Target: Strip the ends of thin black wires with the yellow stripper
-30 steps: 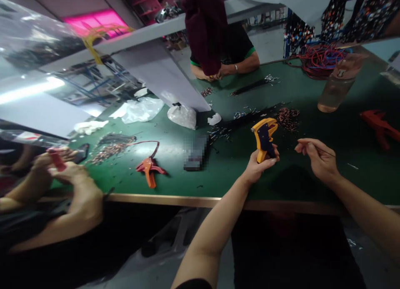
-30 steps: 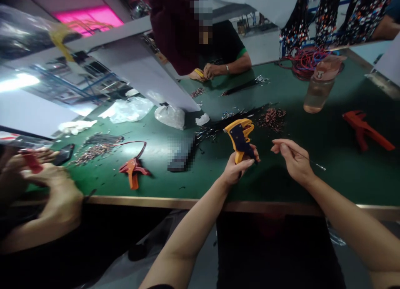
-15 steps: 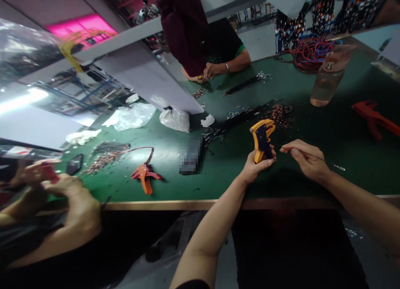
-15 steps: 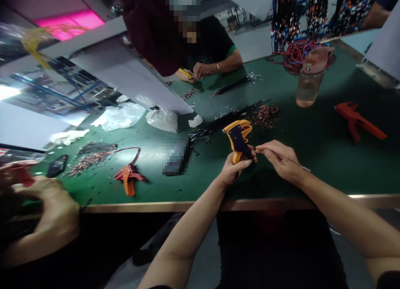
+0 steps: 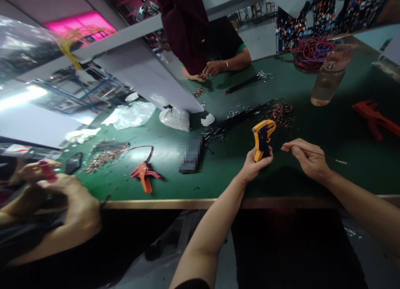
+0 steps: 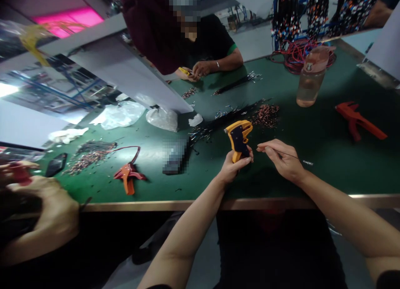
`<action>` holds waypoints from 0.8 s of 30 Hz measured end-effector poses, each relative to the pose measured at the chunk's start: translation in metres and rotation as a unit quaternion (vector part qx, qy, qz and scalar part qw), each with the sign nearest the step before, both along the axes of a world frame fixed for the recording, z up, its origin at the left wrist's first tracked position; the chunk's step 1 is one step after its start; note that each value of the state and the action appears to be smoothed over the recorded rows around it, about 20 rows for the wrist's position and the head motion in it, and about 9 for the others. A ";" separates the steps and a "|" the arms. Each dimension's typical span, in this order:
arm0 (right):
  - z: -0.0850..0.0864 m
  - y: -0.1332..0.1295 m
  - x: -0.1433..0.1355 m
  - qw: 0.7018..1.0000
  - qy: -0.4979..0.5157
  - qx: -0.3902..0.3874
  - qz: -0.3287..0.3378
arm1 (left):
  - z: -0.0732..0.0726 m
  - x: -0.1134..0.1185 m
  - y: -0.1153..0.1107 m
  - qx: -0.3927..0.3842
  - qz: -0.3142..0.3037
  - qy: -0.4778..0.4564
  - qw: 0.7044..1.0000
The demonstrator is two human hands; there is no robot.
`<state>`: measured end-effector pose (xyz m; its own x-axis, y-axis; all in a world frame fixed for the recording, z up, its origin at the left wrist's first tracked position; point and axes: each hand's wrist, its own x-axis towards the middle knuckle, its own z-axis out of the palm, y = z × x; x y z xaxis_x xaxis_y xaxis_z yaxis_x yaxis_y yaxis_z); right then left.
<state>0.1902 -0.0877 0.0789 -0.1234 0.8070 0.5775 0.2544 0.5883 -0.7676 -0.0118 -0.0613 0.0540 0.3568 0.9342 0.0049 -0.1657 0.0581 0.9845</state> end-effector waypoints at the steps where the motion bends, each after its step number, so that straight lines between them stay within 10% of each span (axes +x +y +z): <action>1: 0.000 0.000 0.000 1.000 0.002 -0.002 -0.002 | 0.001 0.000 0.000 0.003 0.002 0.007 1.000; 24: 0.000 0.002 -0.002 0.996 0.055 -0.059 -0.030 | 0.003 0.005 0.001 -0.018 0.110 0.038 0.993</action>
<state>0.1878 -0.0857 0.0793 -0.0144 0.8742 0.4853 0.1971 0.4783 -0.8558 -0.0072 -0.0603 0.0574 0.1422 0.9886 -0.0498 -0.1030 0.0648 0.9926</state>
